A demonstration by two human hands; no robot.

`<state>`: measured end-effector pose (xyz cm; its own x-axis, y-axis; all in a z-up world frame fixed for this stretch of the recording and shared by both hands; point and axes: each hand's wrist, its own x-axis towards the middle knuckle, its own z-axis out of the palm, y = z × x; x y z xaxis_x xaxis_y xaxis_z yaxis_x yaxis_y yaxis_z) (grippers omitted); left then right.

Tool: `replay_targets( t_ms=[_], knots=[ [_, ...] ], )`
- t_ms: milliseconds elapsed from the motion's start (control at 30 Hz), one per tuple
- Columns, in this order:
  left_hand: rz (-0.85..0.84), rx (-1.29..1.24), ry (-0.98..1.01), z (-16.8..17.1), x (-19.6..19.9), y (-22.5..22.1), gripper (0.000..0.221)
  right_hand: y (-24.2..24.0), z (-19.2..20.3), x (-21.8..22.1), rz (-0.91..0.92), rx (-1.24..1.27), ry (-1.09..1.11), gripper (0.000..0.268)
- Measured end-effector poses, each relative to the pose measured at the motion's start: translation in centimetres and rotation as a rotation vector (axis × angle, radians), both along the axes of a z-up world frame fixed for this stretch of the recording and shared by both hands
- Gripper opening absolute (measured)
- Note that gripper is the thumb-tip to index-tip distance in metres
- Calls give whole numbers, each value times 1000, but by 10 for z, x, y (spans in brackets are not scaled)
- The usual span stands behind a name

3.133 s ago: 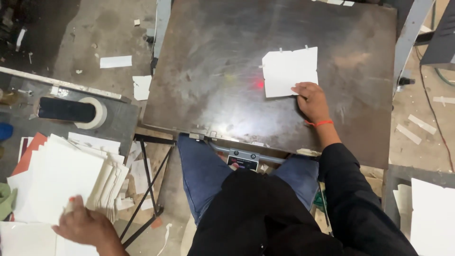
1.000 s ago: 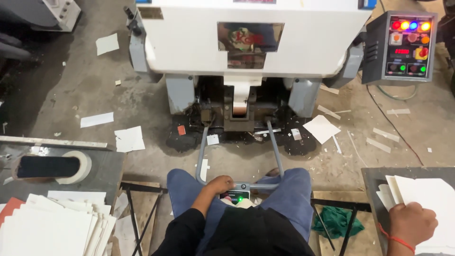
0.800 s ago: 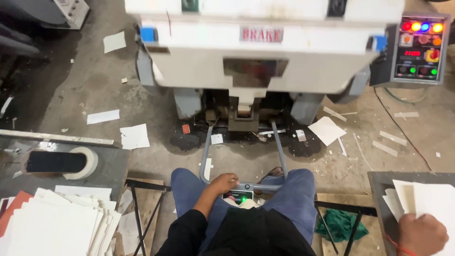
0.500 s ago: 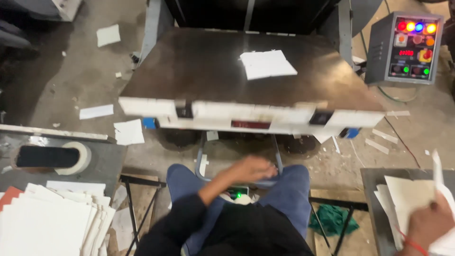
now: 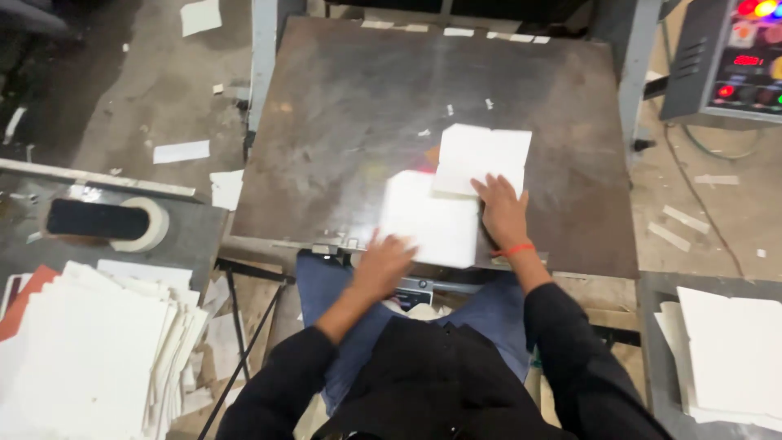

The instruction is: Operating an industrial machine to press or cut stacks of paper folders.

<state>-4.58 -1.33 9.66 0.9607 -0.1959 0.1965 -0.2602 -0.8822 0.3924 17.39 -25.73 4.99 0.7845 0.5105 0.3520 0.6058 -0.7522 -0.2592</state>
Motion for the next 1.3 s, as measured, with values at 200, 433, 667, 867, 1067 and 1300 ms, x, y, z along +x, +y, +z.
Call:
replay_targets(
  t_ms=[200, 433, 667, 867, 1067, 1300],
  knots=[
    [592, 263, -442, 51, -158, 133, 24, 20, 13, 46, 124, -37, 52, 53],
    [1327, 687, -304, 19, -356, 158, 31, 18, 12, 71, 287, 83, 76, 44],
    [1316, 632, -188, -11, -374, 134, 25, 13, 3, 76, 319, 58, 37, 41],
    [1276, 335, 145, -22, -343, 157, 17, 26, 33, 68, 363, 9, 103, 55],
    [756, -317, -1, -68, -157, 116, 22, 65, 22, 117, 141, -124, 245, 68],
    [394, 0, 844, -127, 1, 61, 48, 58, 137, 67, 161, 92, 57, 82]
  ],
)
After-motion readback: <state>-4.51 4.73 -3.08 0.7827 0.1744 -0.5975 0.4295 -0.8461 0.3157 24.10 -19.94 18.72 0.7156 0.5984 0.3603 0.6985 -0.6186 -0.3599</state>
